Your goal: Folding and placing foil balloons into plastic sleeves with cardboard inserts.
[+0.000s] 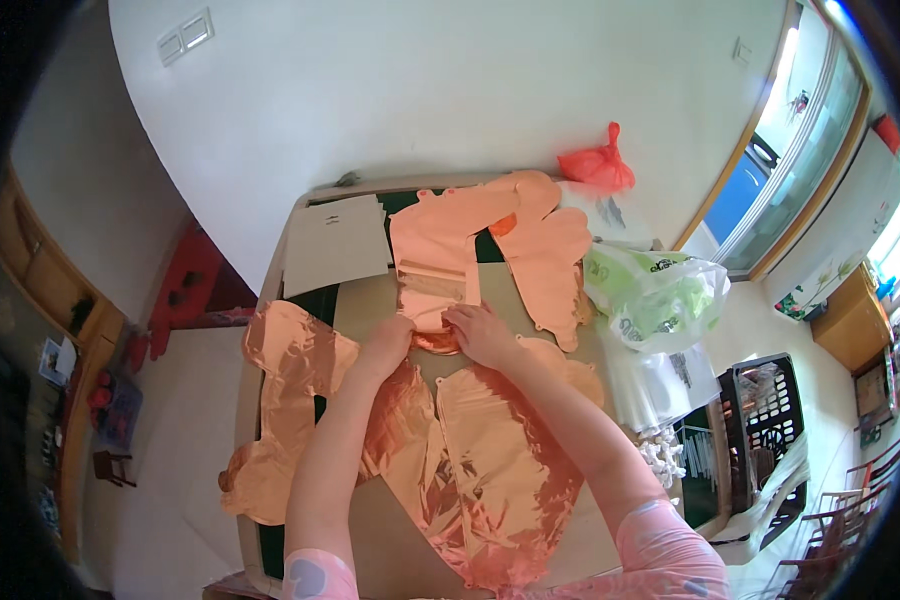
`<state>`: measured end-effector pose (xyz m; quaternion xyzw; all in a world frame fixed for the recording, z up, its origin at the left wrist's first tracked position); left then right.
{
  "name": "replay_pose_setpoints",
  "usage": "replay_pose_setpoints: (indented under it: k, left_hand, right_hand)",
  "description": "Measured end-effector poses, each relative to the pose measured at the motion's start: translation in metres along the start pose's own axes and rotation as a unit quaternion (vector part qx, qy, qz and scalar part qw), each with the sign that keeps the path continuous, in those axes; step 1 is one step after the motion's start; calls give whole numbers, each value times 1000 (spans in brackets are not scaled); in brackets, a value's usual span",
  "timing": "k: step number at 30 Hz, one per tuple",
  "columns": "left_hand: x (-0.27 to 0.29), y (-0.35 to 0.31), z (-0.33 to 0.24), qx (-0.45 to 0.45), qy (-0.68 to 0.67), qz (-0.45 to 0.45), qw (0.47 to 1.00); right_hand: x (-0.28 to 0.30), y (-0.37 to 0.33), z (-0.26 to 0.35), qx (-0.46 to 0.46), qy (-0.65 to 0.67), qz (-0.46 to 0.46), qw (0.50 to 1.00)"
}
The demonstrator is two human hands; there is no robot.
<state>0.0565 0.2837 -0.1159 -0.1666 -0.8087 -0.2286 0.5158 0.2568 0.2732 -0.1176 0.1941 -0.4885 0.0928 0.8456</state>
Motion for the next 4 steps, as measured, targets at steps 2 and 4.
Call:
replay_pose_setpoints:
  k: [2,4]
  left_hand:
    - [2,2,-5,-3,-50,-60,997]
    - [4,2,-8,-5,-98,-121,988]
  right_hand:
    - [6,-3,2,-21,19,18,999]
    - [10,-4,4,-25,-44,14,999]
Point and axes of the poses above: each hand's wrist, its own y-axis towards the middle knuckle, its own x-axis out of the back of the hand, z = x × y, the point moved 3 cm from there along y, towards the middle knuckle, and after that the axes turned 8 degrees about -x, right-handed, at the moved point
